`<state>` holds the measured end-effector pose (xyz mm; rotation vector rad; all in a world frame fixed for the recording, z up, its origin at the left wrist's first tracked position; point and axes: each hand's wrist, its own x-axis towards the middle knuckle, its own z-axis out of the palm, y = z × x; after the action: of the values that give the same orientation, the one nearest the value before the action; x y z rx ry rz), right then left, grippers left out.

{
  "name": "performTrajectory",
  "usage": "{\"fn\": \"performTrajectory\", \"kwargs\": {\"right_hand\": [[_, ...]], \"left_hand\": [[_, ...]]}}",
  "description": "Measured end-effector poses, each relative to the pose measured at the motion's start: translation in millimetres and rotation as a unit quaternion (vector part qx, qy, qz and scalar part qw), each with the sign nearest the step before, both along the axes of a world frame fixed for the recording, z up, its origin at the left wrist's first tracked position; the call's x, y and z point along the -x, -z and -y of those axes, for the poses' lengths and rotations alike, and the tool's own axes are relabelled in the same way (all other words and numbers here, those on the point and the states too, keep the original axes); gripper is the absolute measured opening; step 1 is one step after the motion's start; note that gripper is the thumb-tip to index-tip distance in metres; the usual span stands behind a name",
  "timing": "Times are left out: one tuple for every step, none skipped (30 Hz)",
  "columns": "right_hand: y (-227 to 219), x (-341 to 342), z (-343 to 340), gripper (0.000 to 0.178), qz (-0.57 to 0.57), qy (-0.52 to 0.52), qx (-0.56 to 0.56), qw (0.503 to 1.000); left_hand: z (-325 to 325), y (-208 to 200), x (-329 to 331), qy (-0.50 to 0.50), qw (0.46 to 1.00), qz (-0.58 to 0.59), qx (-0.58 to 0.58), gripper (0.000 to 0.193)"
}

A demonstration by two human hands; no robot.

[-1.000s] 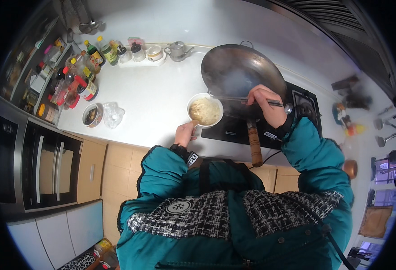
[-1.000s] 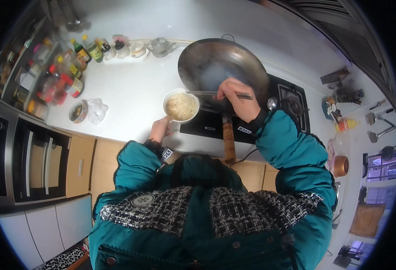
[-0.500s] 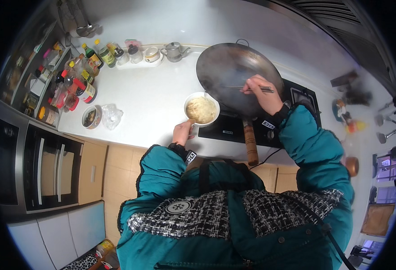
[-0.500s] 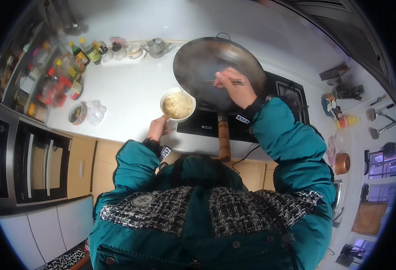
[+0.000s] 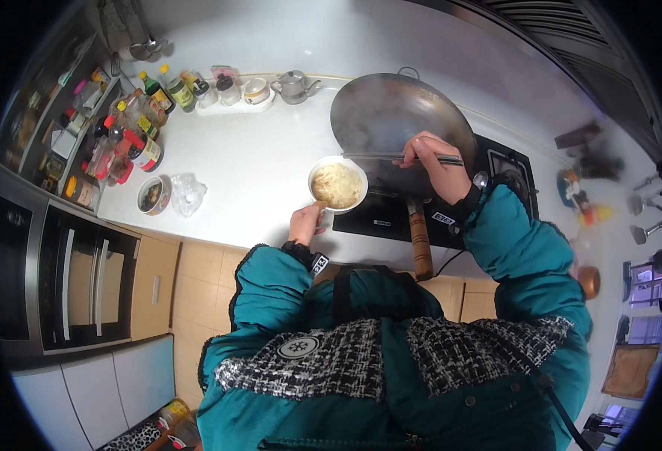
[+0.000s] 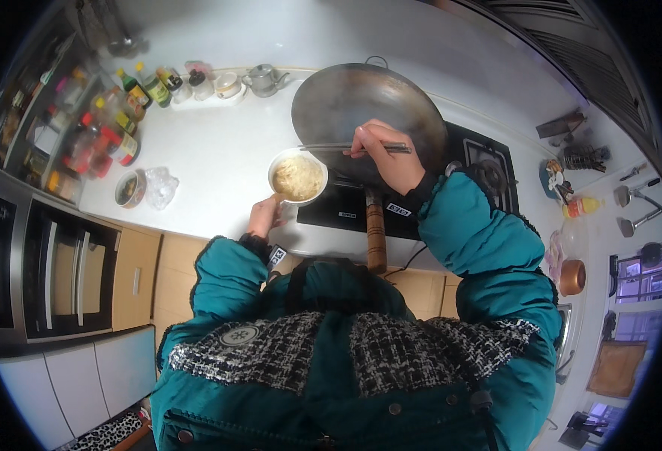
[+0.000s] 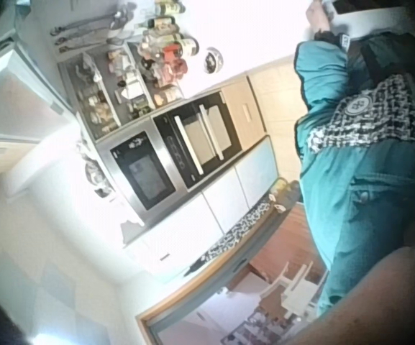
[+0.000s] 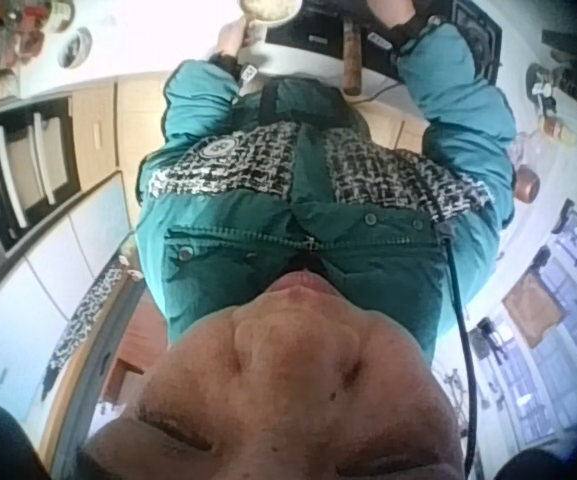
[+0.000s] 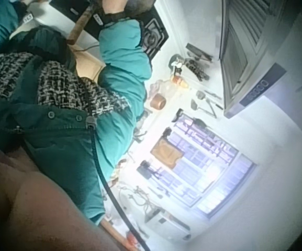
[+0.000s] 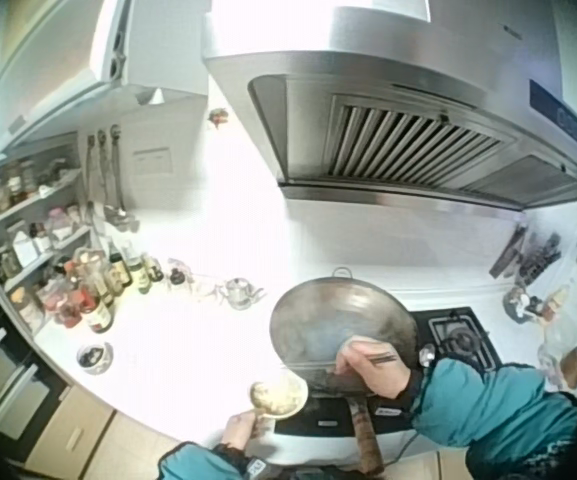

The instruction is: The person stirs noodles boiling in a wok with a ladle, then transfers the noodles into a bowl containing broth. The person carries the bowl to a dining table and places it down.

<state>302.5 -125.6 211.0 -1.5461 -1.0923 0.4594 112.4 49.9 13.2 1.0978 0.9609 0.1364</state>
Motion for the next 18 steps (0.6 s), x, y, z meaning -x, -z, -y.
{"fn": "performTrajectory", "kwargs": {"right_hand": [[-3,0,1,0.034,0.016,-0.014,0.017,1.000],[-6,-1,4,0.034,0.030,-0.031,0.033,0.999],[-10,0,6,0.034,0.042,-0.046,0.050,0.997],[-13,1,9,0.034,0.033,-0.052,0.053,0.997],[-17,4,14,0.033,0.023,-0.058,0.058,0.996],[-21,7,17,0.033,0.012,-0.067,0.061,0.996],[-26,8,19,0.033,0.016,-0.060,0.051,0.997],[-31,9,21,0.032,0.018,-0.056,0.040,0.997],[-37,11,23,0.032,0.017,-0.055,0.025,0.998],[-43,13,28,0.032,-0.013,-0.063,0.030,0.997],[-51,14,33,0.033,0.008,-0.065,0.052,0.996],[-56,18,37,0.034,0.002,-0.067,0.053,0.996],[-64,21,44,0.034,0.040,-0.071,0.076,0.994],[-71,24,49,0.035,0.072,-0.092,0.062,0.991],[-77,28,53,0.035,0.085,-0.112,0.052,0.989],[-81,32,59,0.037,0.092,-0.102,0.042,0.990],[-81,42,70,0.039,0.090,-0.091,0.030,0.991],[-84,49,80,0.041,0.066,-0.062,0.008,0.996]], "left_hand": [[0,0,0,0.001,1.000,0.004,0.006,0.031],[0,0,1,0.000,1.000,0.003,0.008,0.031],[1,-1,2,-0.003,1.000,-0.002,0.007,0.031],[2,-2,4,-0.005,1.000,0.005,0.012,0.030],[5,-3,7,-0.009,1.000,0.008,0.013,0.029],[7,-6,10,-0.015,1.000,0.012,0.015,0.029],[10,-8,15,-0.026,0.999,0.026,0.021,0.028],[14,-11,21,-0.038,0.998,0.039,0.028,0.027],[19,-15,28,-0.053,0.997,0.045,0.035,0.026],[24,-19,35,-0.063,0.996,0.058,0.037,0.025],[30,-23,42,-0.077,0.994,0.065,0.039,0.024],[35,-28,51,-0.091,0.992,0.076,0.039,0.024],[40,-33,61,-0.090,0.993,0.072,0.029,0.023],[43,-38,72,-0.088,0.993,0.073,0.017,0.022],[46,-44,82,-0.086,0.993,0.077,0.002,0.021],[52,-49,92,-0.104,0.991,0.089,0.013,0.024],[57,-51,107,-0.109,0.990,0.084,0.013,0.025],[62,-57,118,-0.112,0.990,0.086,0.011,0.025]]}}
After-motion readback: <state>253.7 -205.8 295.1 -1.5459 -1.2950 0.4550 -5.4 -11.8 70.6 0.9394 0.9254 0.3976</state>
